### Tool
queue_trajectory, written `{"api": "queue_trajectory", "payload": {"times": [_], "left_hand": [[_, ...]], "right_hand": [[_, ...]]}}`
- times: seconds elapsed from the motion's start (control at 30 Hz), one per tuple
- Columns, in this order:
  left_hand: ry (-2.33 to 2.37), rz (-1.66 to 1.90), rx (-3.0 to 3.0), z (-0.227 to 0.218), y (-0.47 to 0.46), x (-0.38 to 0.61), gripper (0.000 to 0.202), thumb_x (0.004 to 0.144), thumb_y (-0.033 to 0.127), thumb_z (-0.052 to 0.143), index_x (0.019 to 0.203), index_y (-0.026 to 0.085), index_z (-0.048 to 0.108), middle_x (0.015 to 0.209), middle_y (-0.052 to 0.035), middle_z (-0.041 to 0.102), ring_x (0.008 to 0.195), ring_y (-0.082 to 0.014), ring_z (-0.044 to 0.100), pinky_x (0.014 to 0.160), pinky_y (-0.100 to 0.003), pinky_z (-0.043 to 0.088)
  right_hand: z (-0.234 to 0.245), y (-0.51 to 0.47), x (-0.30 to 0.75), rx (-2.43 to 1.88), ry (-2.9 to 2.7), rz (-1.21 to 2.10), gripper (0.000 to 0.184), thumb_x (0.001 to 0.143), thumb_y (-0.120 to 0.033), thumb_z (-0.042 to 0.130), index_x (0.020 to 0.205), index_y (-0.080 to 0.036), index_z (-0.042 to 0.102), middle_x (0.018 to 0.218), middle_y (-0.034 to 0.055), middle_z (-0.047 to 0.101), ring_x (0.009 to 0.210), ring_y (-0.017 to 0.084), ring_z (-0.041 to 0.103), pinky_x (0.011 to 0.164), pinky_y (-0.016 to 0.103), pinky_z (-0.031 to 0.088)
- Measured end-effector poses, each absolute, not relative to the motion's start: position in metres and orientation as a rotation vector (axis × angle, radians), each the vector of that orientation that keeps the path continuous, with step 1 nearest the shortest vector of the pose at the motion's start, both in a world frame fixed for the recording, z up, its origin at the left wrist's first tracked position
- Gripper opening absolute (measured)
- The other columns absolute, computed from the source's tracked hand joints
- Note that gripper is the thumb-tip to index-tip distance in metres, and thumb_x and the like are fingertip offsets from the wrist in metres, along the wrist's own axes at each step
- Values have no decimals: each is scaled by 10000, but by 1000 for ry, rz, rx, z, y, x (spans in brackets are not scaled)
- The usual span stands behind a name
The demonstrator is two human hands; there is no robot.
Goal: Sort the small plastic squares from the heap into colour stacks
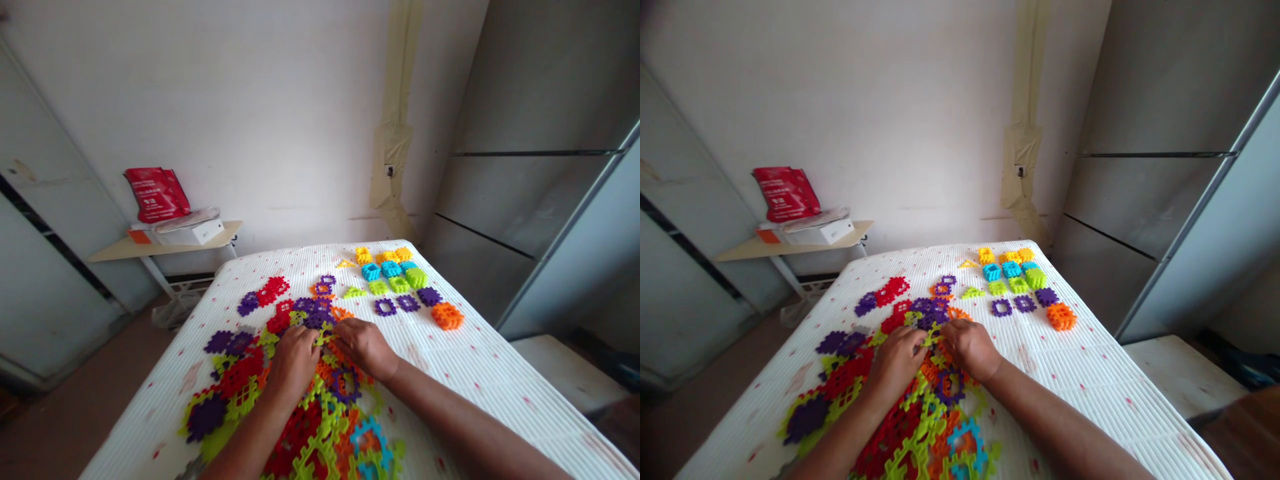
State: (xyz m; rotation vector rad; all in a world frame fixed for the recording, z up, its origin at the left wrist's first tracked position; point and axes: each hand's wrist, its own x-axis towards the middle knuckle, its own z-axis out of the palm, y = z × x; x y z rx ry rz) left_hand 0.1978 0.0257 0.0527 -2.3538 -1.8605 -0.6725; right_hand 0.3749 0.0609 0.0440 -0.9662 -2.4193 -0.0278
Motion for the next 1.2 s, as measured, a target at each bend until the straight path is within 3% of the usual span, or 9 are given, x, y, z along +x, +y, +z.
{"api": "queue_trajectory", "payload": {"times": [0.23, 0.43, 0.57, 0.7, 1.2], "left_hand": [[-1842, -764, -2351, 45, 29, 199, 164, 745, 108, 565, 837, 193, 670, 807, -46, 676, 807, -191, 607, 743, -311, 474], [-1670, -1055, -2214, 49, 25, 179, 312, 728, 171, 615, 1039, 170, 635, 815, -44, 694, 781, -191, 629, 736, -321, 512], [-1485, -1185, -2062, 51, 3, 150, 166, 800, 218, 556, 938, 198, 645, 866, -36, 689, 817, -168, 626, 789, -299, 495], [-1523, -1218, -1914, 40, -20, 119, 141, 817, 235, 546, 916, 206, 643, 862, -31, 670, 800, -156, 615, 773, -280, 480], [-1650, -1234, -1862, 28, -27, 108, 141, 822, 286, 536, 901, 233, 640, 856, -23, 672, 797, -159, 619, 755, -275, 486]], "right_hand": [[41, 66, 379, -840, -2554, -156, 216, 948, -193, 385, 839, -152, 567, 774, 45, 612, 666, 118, 551, 580, 214, 382], [38, 101, 400, -1123, -2405, -121, 235, 932, -167, 379, 948, -154, 613, 859, 64, 653, 750, 119, 599, 663, 202, 403], [46, 143, 417, -1510, -2341, -122, 245, 895, -159, 414, 1005, -172, 633, 942, 65, 681, 846, 145, 628, 718, 205, 407], [49, 167, 418, -1759, -2400, -128, 292, 902, -177, 378, 1046, -186, 632, 985, 76, 693, 883, 169, 640, 713, 223, 416], [35, 177, 414, -1837, -2458, -165, 316, 927, -197, 333, 1010, -158, 635, 947, 120, 696, 865, 196, 649, 678, 250, 423]]}}
